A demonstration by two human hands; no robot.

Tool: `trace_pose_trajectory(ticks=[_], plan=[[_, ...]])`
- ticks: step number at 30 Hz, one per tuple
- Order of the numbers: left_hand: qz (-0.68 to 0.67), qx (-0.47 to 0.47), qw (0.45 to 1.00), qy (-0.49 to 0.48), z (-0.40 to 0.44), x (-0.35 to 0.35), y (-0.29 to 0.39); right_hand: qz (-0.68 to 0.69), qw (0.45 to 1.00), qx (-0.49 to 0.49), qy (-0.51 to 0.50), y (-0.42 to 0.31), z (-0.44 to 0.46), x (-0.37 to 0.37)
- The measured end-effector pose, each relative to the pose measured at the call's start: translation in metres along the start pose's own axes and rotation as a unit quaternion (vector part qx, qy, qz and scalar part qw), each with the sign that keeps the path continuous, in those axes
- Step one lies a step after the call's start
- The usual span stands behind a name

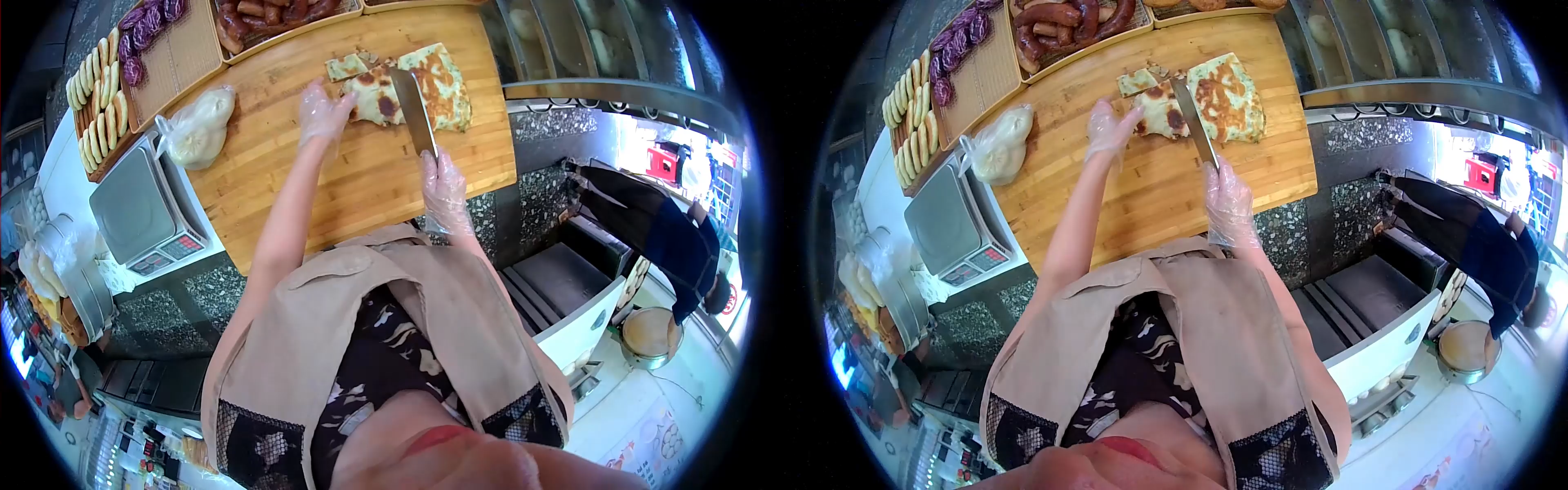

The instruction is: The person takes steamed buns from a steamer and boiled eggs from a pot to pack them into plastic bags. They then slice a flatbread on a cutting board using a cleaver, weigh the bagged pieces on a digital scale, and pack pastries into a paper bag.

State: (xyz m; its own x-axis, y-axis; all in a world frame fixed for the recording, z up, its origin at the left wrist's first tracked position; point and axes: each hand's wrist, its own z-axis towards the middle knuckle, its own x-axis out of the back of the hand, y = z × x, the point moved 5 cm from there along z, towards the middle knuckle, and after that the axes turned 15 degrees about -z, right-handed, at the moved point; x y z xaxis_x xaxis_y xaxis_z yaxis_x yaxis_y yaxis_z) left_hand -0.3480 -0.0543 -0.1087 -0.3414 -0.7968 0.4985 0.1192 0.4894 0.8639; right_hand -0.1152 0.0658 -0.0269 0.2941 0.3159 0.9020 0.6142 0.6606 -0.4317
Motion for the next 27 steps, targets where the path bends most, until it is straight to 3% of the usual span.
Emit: trace_pose_trajectory(ticks=[2, 6, 8, 11, 15, 17, 21, 23, 27], plan=[[-0.227, 0.137, 0.962, -0.059, 0.009, -0.037, -0.026, -0.019, 1.000, 0.006, -0.013, 0.007, 0.001, -0.003], [-0.170, 0.113, 0.979, 0.016, 0.008, -0.058, -0.052, -0.013, 1.000, 0.014, -0.022, 0.011, 0.002, -0.006], [-0.260, 0.261, 0.925, -0.095, -0.001, -0.065, -0.057, -0.009, 0.999, 0.018, -0.028, 0.011, 0.002, -0.008], [-0.148, 0.265, 0.948, -0.090, -0.014, -0.032, -0.002, -0.008, 0.999, 0.016, -0.048, 0.011, 0.003, -0.010], [-0.072, 0.226, 0.971, -0.019, -0.017, -0.044, -0.022, -0.030, 0.998, 0.029, -0.045, 0.006, 0.007, -0.011], [-0.156, 0.294, 0.943, 0.008, -0.021, -0.053, -0.031, -0.050, 0.997, 0.028, -0.053, 0.002, 0.008, -0.011], [-0.281, 0.258, 0.923, 0.039, -0.041, -0.066, -0.043, -0.104, 0.992, 0.028, -0.073, -0.005, 0.011, -0.009], [-0.410, 0.241, 0.879, -0.033, -0.055, -0.082, -0.057, -0.127, 0.988, 0.028, -0.083, -0.005, 0.010, -0.006], [-0.419, 0.271, 0.867, -0.007, -0.097, -0.061, -0.039, -0.159, 0.981, 0.035, -0.104, -0.005, 0.002, 0.003]])
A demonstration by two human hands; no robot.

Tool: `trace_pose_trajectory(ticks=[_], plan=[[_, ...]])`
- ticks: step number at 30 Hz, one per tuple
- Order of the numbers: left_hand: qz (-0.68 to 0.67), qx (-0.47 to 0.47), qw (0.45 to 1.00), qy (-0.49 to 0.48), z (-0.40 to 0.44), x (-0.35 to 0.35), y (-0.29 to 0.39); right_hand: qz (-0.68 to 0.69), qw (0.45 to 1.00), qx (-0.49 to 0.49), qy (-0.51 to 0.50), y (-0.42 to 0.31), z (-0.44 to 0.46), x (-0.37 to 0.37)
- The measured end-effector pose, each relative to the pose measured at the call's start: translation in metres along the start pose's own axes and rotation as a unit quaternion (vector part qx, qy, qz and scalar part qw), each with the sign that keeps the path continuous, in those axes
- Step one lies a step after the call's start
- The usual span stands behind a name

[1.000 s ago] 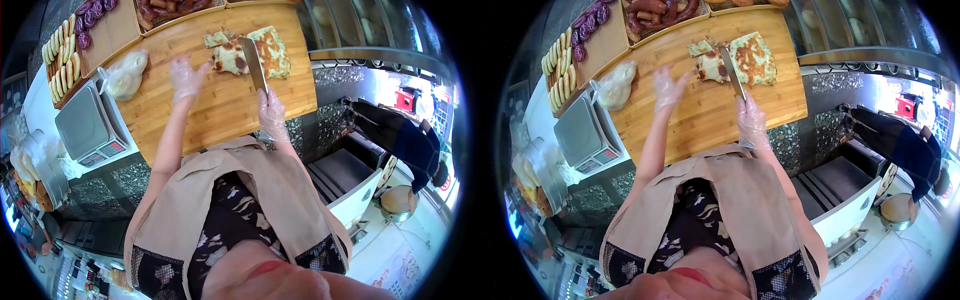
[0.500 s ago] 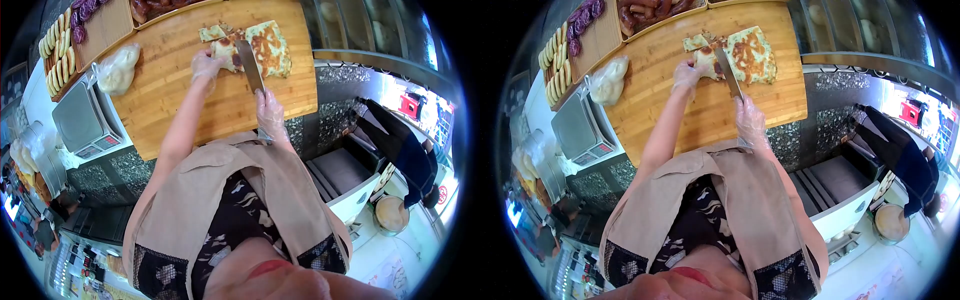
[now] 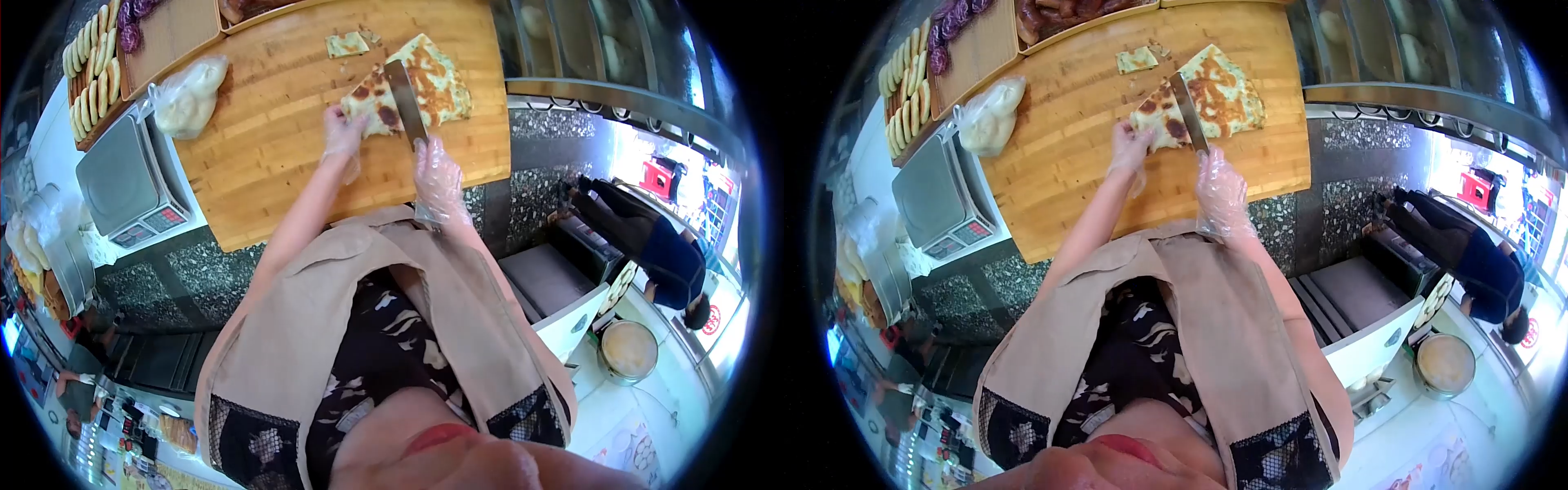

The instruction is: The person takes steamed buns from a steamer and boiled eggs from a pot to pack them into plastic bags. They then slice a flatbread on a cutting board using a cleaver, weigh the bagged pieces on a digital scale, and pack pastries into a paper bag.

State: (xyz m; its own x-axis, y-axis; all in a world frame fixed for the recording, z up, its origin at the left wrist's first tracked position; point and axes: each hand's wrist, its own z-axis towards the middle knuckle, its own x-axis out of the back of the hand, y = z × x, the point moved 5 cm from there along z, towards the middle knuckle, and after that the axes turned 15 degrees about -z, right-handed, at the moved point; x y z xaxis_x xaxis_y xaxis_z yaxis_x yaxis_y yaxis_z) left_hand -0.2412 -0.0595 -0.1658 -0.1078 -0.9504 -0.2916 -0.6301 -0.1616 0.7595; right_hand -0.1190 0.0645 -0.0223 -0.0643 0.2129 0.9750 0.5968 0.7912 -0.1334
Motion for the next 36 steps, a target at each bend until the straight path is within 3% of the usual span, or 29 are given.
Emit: trace_pose_trajectory(ticks=[3, 10, 17, 19, 22, 25, 36], plan=[[0.122, -0.075, 0.990, 0.011, -0.011, 0.027, 0.006, -0.007, 1.000, -0.002, -0.013, 0.003, -0.002, 0.008], [0.035, -0.004, 0.999, -0.015, -0.028, 0.050, 0.017, 0.010, 0.999, 0.035, -0.029, -0.005, 0.003, 0.002], [0.034, 0.002, 0.999, -0.018, -0.032, 0.048, 0.028, 0.000, 0.997, 0.065, -0.033, -0.033, -0.009, -0.009], [0.170, -0.040, 0.984, 0.040, -0.022, 0.059, 0.023, -0.015, 0.997, 0.068, -0.032, -0.035, -0.010, -0.012], [0.258, -0.111, 0.958, 0.056, -0.015, 0.062, 0.026, -0.017, 0.997, 0.063, -0.042, -0.038, -0.009, -0.013], [0.325, -0.123, 0.936, 0.053, -0.019, 0.057, 0.034, -0.019, 0.996, 0.067, -0.052, -0.040, -0.006, -0.017], [0.354, -0.117, 0.927, 0.045, -0.019, 0.052, 0.030, -0.043, 0.991, 0.086, -0.090, -0.052, 0.020, -0.040]])
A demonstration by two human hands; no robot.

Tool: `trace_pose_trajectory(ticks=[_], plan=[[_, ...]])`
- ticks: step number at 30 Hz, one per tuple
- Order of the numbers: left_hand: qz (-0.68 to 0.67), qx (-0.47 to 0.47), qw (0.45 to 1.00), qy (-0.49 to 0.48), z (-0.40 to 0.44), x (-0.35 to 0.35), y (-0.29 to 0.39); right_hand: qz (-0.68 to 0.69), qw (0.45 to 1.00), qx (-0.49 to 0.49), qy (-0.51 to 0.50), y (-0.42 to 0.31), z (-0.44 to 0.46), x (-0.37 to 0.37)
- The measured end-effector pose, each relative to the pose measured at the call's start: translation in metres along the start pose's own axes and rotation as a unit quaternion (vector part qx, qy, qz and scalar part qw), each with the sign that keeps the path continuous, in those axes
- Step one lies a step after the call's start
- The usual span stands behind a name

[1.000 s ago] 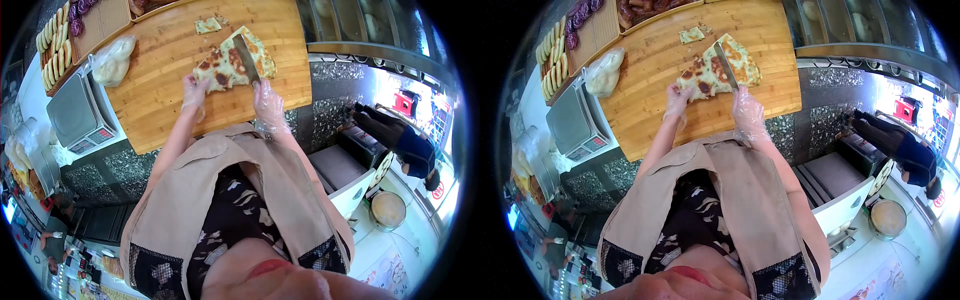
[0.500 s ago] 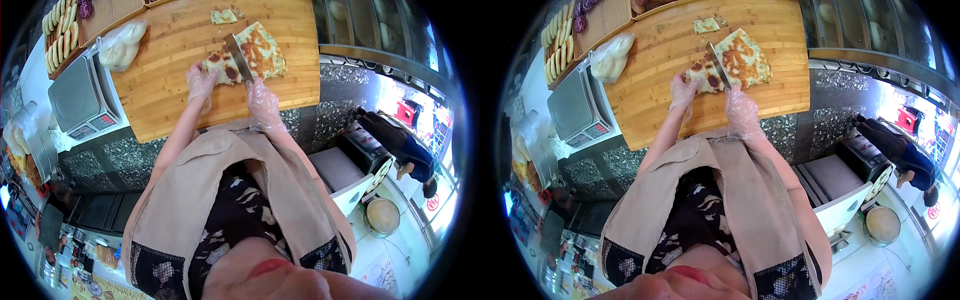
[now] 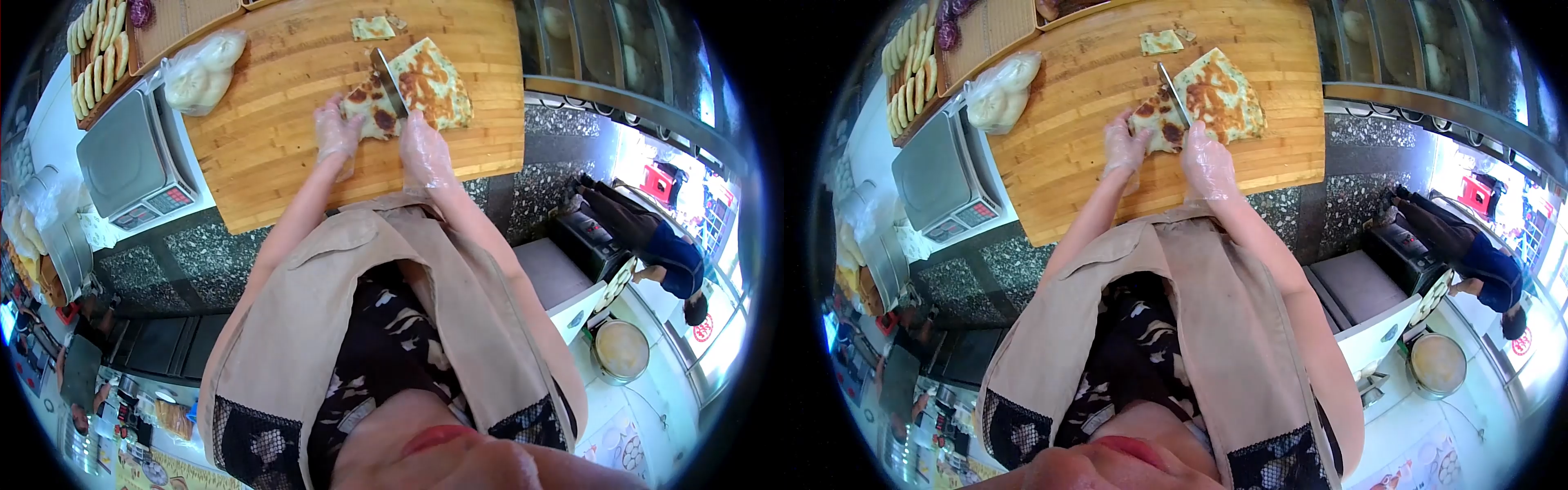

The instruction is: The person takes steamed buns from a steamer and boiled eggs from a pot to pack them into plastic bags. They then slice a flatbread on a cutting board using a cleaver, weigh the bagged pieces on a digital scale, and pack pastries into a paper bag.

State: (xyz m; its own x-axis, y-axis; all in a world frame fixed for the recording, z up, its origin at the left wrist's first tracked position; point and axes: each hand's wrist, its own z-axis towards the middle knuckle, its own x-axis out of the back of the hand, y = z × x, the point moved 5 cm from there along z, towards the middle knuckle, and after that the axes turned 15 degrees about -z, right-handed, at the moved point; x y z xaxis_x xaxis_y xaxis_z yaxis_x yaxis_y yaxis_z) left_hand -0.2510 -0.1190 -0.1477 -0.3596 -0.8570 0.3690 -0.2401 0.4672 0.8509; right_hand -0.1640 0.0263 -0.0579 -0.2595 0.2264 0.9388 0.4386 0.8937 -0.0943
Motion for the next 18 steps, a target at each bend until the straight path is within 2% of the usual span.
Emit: trace_pose_trajectory(ticks=[13, 14, 17, 18], plan=[[-0.007, -0.011, 1.000, 0.014, -0.003, -0.001, 0.003, 0.038, 0.997, -0.042, -0.059, -0.007, 0.025, -0.011], [-0.007, -0.010, 1.000, 0.017, -0.001, -0.002, 0.004, 0.038, 0.997, -0.039, -0.059, -0.006, 0.037, -0.017], [0.016, -0.032, 0.999, 0.009, -0.005, -0.001, 0.009, -0.034, 0.997, 0.067, -0.010, -0.022, 0.071, -0.027], [0.002, -0.014, 1.000, 0.012, -0.007, 0.000, 0.013, 0.008, 0.999, 0.031, -0.005, -0.025, 0.080, -0.026]])
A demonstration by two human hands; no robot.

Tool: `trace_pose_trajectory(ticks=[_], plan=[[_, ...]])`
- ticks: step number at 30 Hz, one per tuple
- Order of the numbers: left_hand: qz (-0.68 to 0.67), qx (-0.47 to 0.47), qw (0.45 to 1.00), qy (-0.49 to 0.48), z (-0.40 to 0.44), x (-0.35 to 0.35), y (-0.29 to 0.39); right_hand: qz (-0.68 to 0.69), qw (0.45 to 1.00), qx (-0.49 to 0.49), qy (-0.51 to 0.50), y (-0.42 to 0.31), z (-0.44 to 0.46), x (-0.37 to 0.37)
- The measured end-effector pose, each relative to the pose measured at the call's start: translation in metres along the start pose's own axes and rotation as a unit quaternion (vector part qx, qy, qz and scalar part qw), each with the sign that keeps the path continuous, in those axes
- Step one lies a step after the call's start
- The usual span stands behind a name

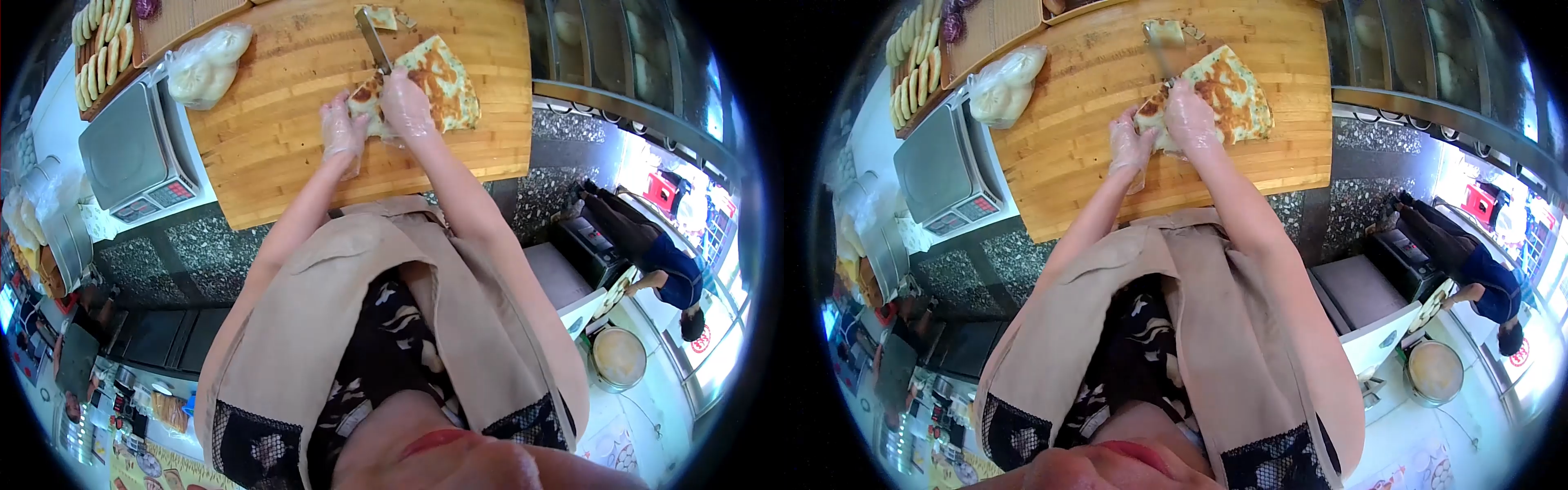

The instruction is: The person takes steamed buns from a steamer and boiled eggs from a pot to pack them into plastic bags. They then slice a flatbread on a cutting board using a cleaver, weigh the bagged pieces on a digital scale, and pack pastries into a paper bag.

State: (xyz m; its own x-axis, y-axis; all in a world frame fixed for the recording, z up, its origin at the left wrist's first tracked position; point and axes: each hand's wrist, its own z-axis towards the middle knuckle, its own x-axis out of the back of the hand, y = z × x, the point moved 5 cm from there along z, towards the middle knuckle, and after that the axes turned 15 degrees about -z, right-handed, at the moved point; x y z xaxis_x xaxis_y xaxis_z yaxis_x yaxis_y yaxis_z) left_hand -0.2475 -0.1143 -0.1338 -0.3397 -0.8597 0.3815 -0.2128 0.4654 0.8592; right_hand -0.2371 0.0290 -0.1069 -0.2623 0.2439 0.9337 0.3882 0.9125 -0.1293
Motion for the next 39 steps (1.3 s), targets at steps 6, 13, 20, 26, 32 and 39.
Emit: trace_pose_trajectory(ticks=[6, 13, 20, 26, 32, 39], plan=[[-0.021, -0.035, 0.999, 0.007, 0.002, -0.006, -0.028, 0.037, 0.994, -0.049, -0.092, 0.034, -0.091, 0.039], [-0.031, 0.028, 0.999, 0.014, 0.000, -0.002, -0.008, 0.034, 0.997, -0.058, 0.031, 0.027, -0.063, -0.014], [-0.224, 0.026, 0.972, 0.062, 0.016, 0.009, -0.020, -0.110, 0.975, -0.023, 0.189, 0.081, -0.067, 0.017], [0.035, -0.036, 0.989, 0.136, 0.018, 0.057, -0.016, 0.020, 0.972, 0.078, 0.219, -0.004, -0.088, 0.050], [-0.083, -0.024, 0.995, 0.054, 0.029, 0.054, -0.030, -0.021, 0.998, 0.050, -0.023, -0.047, -0.080, 0.029], [-0.103, -0.038, 0.993, 0.050, 0.030, 0.053, -0.033, 0.061, 0.995, 0.071, -0.040, -0.078, -0.010, 0.014]])
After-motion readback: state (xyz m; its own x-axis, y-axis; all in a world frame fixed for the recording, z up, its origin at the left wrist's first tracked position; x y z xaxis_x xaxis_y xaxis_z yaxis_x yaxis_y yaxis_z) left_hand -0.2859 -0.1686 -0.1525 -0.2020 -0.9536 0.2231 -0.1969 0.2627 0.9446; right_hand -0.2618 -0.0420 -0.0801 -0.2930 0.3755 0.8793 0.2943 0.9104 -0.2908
